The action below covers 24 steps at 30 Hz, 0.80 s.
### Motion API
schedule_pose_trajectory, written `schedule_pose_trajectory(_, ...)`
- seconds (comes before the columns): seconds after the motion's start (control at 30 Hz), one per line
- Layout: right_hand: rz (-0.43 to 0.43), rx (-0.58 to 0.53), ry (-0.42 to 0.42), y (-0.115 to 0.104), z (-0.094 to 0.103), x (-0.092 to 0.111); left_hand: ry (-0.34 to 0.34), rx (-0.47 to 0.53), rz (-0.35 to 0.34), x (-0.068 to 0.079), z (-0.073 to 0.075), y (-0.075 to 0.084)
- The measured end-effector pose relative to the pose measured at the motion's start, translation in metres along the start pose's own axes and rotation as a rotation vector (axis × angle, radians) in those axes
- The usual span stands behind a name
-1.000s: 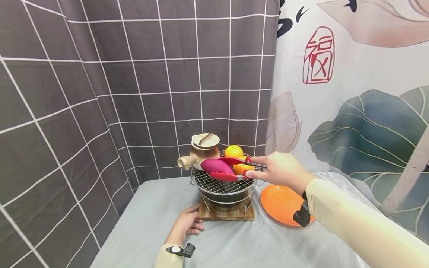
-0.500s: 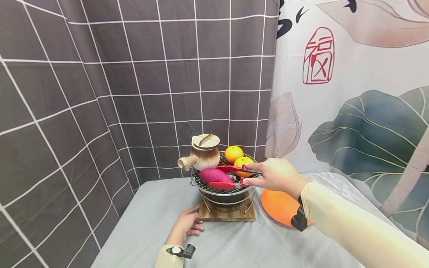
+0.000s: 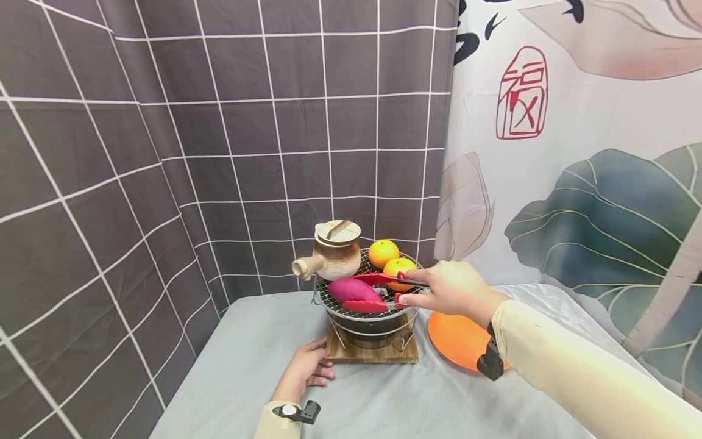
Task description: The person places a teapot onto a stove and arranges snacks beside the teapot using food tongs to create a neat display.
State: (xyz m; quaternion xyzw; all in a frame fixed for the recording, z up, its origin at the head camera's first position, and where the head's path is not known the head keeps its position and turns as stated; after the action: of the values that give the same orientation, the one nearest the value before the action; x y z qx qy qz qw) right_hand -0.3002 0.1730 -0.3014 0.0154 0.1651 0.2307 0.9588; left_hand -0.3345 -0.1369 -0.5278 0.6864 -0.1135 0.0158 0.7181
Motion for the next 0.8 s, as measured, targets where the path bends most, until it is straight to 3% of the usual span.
schedule_pose_trajectory(0.8, 0.004, 0.034, 0.043, 0.0029, 0.0048, -0.0011, -0.007, -0.001, -0.011, -0.0001, -0.0011, -0.0017)
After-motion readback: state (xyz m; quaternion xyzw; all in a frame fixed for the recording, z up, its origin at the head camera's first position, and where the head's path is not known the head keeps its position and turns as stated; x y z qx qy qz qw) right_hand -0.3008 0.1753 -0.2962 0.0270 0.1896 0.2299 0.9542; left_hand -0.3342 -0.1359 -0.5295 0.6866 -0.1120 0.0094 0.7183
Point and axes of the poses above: each hand's wrist, its own x-axis away from the middle knuckle, its own z-axis out of the back of the hand, y = z × x, the point moved 3 cm from there along -x, towards the middle knuckle, and after that the axes turned 2 degrees about x, right-handed, at the moved point
